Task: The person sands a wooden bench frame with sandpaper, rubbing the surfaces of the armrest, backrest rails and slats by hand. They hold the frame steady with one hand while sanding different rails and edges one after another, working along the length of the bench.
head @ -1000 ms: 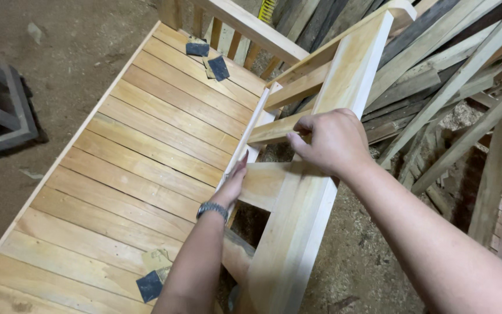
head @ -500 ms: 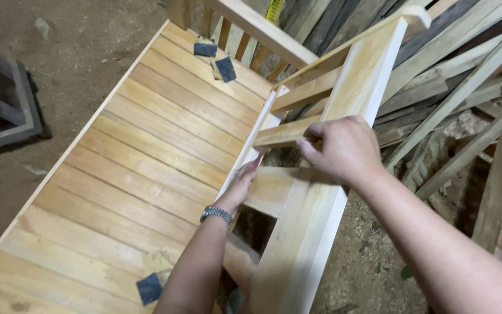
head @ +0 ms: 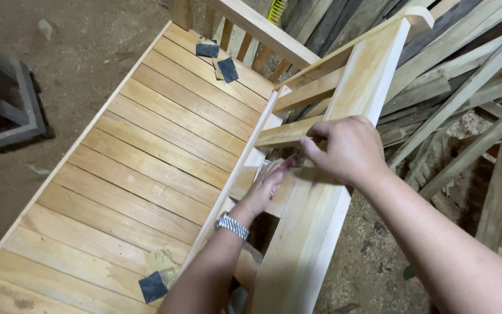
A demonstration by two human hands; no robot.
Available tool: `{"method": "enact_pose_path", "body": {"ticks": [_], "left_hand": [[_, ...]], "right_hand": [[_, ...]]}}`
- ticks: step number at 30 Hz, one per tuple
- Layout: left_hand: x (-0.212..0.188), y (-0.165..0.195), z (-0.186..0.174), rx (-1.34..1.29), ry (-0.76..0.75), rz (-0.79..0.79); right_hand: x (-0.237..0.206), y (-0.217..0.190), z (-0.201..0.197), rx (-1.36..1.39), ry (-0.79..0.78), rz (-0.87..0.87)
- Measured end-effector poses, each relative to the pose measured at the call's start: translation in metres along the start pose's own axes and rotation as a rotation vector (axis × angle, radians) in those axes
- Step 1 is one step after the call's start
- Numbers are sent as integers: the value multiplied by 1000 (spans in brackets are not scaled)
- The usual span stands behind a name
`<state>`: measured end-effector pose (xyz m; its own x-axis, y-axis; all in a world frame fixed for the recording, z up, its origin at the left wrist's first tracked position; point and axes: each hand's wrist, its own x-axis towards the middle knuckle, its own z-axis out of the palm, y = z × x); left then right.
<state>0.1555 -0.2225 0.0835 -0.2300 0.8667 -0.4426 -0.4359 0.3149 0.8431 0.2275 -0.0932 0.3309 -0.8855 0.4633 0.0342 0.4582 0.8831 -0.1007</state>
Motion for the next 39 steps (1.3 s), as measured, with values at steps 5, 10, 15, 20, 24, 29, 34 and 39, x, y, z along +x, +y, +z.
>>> {"method": "enact_pose_path", "body": {"ticks": [5,10,15,20,24,29,34,39], "left_hand": [[-23,22,0,402,80,484],[-75,16,16,443,-14,455],[-98,18,23,573,-60,493],[-68,42,28,602,7,363],[-73,43,32,631,-6,443],[-109,35,32,558,-81,379],[-116,46,36,581,-15,332],[-141,51,42,485,-65,212]], "right_hand": [[2,-2,-1,-16,-75,69],[3,-3,3,-43,-165,119],[4,-2,5,-120,-118,57],[7,-1,7,-112,-179,91],[6,0,11,-84,-113,69],[7,0,13,-71,-91,59],[8,-1,11,-99,-165,94],[8,-4,11,-79,-140,83]]}}
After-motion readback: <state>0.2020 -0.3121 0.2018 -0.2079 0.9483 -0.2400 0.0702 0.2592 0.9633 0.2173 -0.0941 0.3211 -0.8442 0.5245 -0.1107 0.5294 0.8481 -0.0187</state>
